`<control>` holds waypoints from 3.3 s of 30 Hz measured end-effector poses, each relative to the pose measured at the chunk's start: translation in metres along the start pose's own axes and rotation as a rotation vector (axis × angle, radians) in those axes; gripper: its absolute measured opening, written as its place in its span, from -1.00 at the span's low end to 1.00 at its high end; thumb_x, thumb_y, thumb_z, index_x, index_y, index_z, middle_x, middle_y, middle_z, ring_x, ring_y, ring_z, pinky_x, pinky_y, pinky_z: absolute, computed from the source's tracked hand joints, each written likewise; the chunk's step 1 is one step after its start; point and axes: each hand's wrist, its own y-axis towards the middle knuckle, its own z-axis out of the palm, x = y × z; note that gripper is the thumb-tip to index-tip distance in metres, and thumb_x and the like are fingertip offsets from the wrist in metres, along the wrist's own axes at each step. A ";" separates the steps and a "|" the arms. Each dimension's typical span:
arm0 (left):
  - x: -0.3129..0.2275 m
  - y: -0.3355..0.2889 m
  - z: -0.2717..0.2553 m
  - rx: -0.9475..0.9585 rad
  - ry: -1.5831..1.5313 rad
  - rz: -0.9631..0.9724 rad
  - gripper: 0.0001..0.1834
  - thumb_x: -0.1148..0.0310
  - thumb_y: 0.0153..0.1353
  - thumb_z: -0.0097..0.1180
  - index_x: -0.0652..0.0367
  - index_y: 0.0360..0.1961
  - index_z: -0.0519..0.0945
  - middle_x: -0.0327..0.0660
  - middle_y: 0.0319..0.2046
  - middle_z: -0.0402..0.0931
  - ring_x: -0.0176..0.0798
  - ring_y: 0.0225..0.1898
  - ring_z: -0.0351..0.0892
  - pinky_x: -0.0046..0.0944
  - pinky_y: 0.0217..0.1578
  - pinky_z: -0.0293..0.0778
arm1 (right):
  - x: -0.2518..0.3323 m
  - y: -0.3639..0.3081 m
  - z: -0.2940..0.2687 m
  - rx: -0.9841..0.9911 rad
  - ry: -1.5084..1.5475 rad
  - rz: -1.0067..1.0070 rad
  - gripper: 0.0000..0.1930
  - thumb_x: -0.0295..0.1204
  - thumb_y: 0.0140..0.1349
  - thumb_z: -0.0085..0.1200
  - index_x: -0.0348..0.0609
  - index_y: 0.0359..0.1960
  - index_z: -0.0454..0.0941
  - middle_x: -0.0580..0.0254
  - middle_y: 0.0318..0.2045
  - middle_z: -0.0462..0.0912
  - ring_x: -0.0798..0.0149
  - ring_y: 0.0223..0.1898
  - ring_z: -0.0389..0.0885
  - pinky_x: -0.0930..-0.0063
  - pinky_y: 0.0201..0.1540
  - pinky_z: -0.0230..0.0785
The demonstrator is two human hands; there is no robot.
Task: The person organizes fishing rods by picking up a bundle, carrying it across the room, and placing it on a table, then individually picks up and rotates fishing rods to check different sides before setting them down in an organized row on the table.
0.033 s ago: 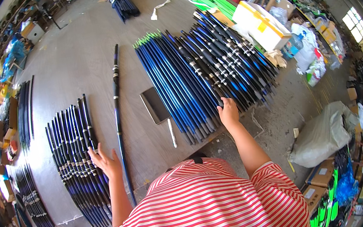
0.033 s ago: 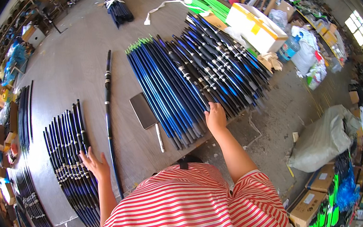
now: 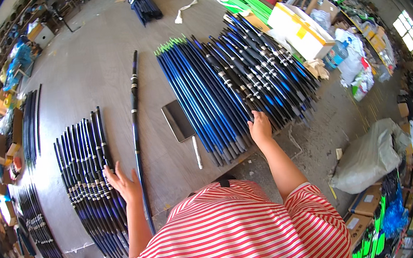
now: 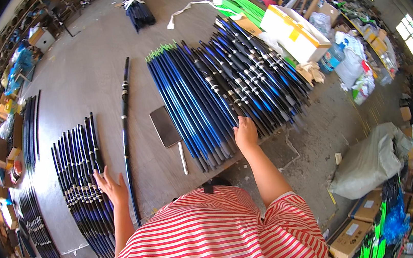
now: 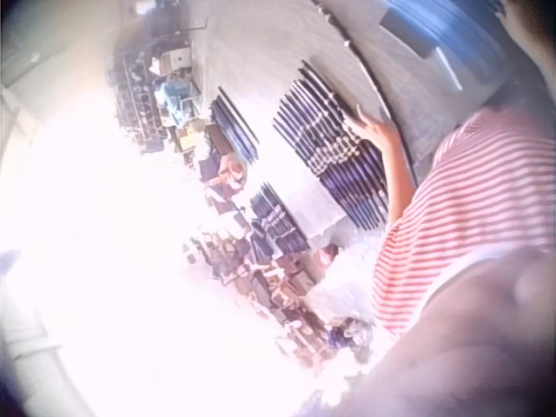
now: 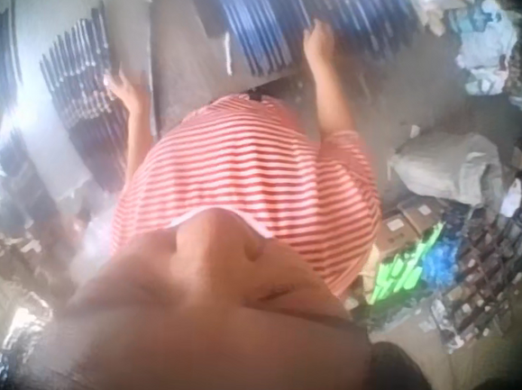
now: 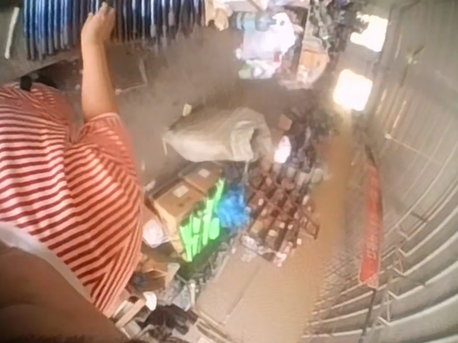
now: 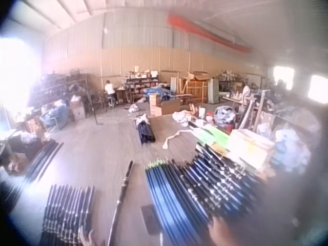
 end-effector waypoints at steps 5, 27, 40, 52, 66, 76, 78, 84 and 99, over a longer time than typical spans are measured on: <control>-0.054 0.000 -0.029 0.085 -0.053 0.034 -0.43 0.43 0.02 0.14 0.18 0.09 0.27 0.18 0.24 -0.10 0.28 0.26 -0.13 0.15 0.19 -0.06 | -0.018 0.028 0.037 -0.109 -0.011 -0.044 -0.70 -0.32 0.11 0.06 -0.24 -0.17 0.45 0.11 -0.48 0.54 0.05 -0.41 0.50 0.29 -0.25 0.38; -0.199 0.030 -0.080 0.466 -1.171 0.275 -0.69 0.49 0.20 -0.04 0.20 -0.16 0.09 0.09 -0.12 0.43 -0.05 -0.07 0.48 -0.02 0.07 0.27 | 0.148 -0.062 -0.061 1.081 1.574 -0.057 -0.50 0.01 0.32 -0.33 -0.18 -0.16 0.45 0.47 -0.63 0.32 0.59 -0.63 0.23 0.73 -0.56 0.08; -0.128 0.008 -0.091 0.321 -1.401 -0.081 -0.38 0.85 -0.01 -0.04 0.05 -0.09 -0.04 -0.06 -0.30 0.39 -0.07 -0.18 0.53 -0.04 -0.03 0.43 | 0.010 0.013 -0.013 0.172 -0.024 -0.119 -0.70 -0.36 -0.03 0.20 -0.21 -0.27 0.48 0.04 -0.31 0.50 0.02 -0.23 0.48 0.24 -0.18 0.36; -0.069 0.022 -0.101 0.095 -1.508 -0.189 -0.31 0.76 0.03 0.01 0.02 0.08 -0.02 -0.12 -0.33 0.43 -0.12 -0.25 0.54 -0.05 -0.11 0.47 | -0.031 0.013 0.056 0.092 0.603 0.160 -0.66 -0.24 0.23 -0.08 -0.32 -0.44 0.52 0.26 -0.73 0.38 0.37 -0.68 0.33 0.43 -0.56 0.19; 0.049 0.117 -0.238 -0.602 -1.056 -0.450 -0.44 0.46 0.11 0.00 0.36 0.08 0.04 -0.14 -0.56 0.41 -0.35 -0.71 0.39 -0.42 -0.79 0.32 | -0.042 -0.057 -0.033 0.660 1.148 -0.025 -0.48 0.03 0.02 0.14 -0.32 -0.56 0.52 0.22 -0.68 0.50 0.49 -0.77 0.29 0.62 -0.73 0.02; 0.066 0.134 -0.249 -0.714 -1.265 -0.528 -0.44 0.45 0.08 0.01 0.36 0.08 0.10 -0.22 -0.61 0.39 -0.38 -0.87 0.25 -0.44 -0.90 0.20 | -0.018 -0.052 -0.065 0.788 1.015 -0.116 -0.39 0.10 -0.11 0.23 -0.29 -0.80 0.41 0.38 -0.83 0.39 0.54 -0.75 0.31 0.63 -0.67 0.07; 0.066 0.130 -0.252 -0.718 -1.217 -0.523 -0.45 0.46 0.09 0.01 0.35 0.08 0.10 -0.22 -0.61 0.39 -0.38 -0.86 0.26 -0.43 -0.90 0.20 | -0.013 -0.049 -0.064 0.823 1.023 -0.126 -0.39 0.10 -0.11 0.23 -0.29 -0.80 0.42 0.38 -0.82 0.40 0.55 -0.74 0.31 0.64 -0.67 0.06; 0.070 0.130 -0.254 -0.718 -1.184 -0.497 -0.44 0.46 0.09 0.00 0.33 0.09 0.08 -0.22 -0.61 0.38 -0.39 -0.85 0.26 -0.43 -0.90 0.20 | -0.006 -0.050 -0.073 0.821 0.945 -0.163 -0.37 0.13 -0.09 0.20 -0.22 -0.82 0.31 0.49 -0.82 0.28 0.60 -0.71 0.21 0.60 -0.67 -0.06; 0.044 0.127 -0.249 -0.611 -1.047 -0.475 -0.42 0.48 0.09 -0.03 0.33 0.12 0.04 -0.22 -0.59 0.38 -0.41 -0.78 0.32 -0.46 -0.89 0.20 | -0.010 -0.054 -0.070 0.794 0.987 -0.168 -0.37 0.13 -0.10 0.19 -0.24 -0.84 0.33 0.44 -0.85 0.32 0.57 -0.74 0.25 0.60 -0.68 0.01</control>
